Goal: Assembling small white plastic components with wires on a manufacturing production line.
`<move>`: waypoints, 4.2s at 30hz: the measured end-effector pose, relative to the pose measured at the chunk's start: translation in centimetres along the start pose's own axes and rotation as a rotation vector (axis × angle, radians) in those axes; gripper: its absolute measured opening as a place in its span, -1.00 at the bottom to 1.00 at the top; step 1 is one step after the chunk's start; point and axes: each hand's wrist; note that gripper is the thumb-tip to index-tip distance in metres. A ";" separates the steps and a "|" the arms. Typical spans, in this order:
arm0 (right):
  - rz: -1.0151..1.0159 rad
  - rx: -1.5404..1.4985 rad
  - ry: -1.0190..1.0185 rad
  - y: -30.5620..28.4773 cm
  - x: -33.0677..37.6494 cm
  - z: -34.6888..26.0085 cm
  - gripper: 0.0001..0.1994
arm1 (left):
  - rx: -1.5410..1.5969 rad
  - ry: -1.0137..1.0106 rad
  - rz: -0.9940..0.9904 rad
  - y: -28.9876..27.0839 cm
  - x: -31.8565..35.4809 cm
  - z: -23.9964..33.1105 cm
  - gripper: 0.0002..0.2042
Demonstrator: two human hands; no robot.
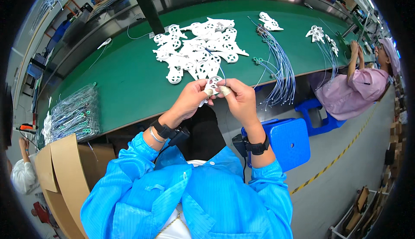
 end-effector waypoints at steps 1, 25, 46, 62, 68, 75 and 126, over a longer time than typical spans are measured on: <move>-0.001 0.003 0.000 0.2 0.0 0.1 -0.86 | 0.002 0.001 -0.001 0.2 0.1 -0.1 -0.76; -0.084 -0.791 0.479 1.1 1.8 1.0 -0.81 | 0.243 -0.053 -0.005 1.8 -0.5 2.5 -0.83; -0.352 0.828 0.387 -1.1 12.1 14.1 -0.84 | 0.246 0.133 0.015 2.4 -2.8 6.9 -0.80; 0.355 0.315 -0.088 0.2 0.2 -2.8 -0.80 | -0.190 0.312 0.114 5.1 -0.3 1.4 -0.71; 0.446 0.273 -0.175 1.1 0.7 -2.9 -0.80 | 0.083 0.268 0.020 3.8 0.4 1.2 -0.65; 0.311 0.113 -0.206 0.6 0.6 -1.9 -0.78 | 0.182 0.107 -0.023 2.5 0.0 2.4 -0.65; 0.253 0.391 -0.202 1.6 1.1 -4.7 -0.83 | 0.031 0.118 -0.197 0.3 1.1 4.2 -0.53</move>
Point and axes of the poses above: each hand's wrist, its own x-axis away from the middle knuckle, its own y-axis out of the palm, z = x × y, and after that the axes turned 7 degrees about y, right-handed
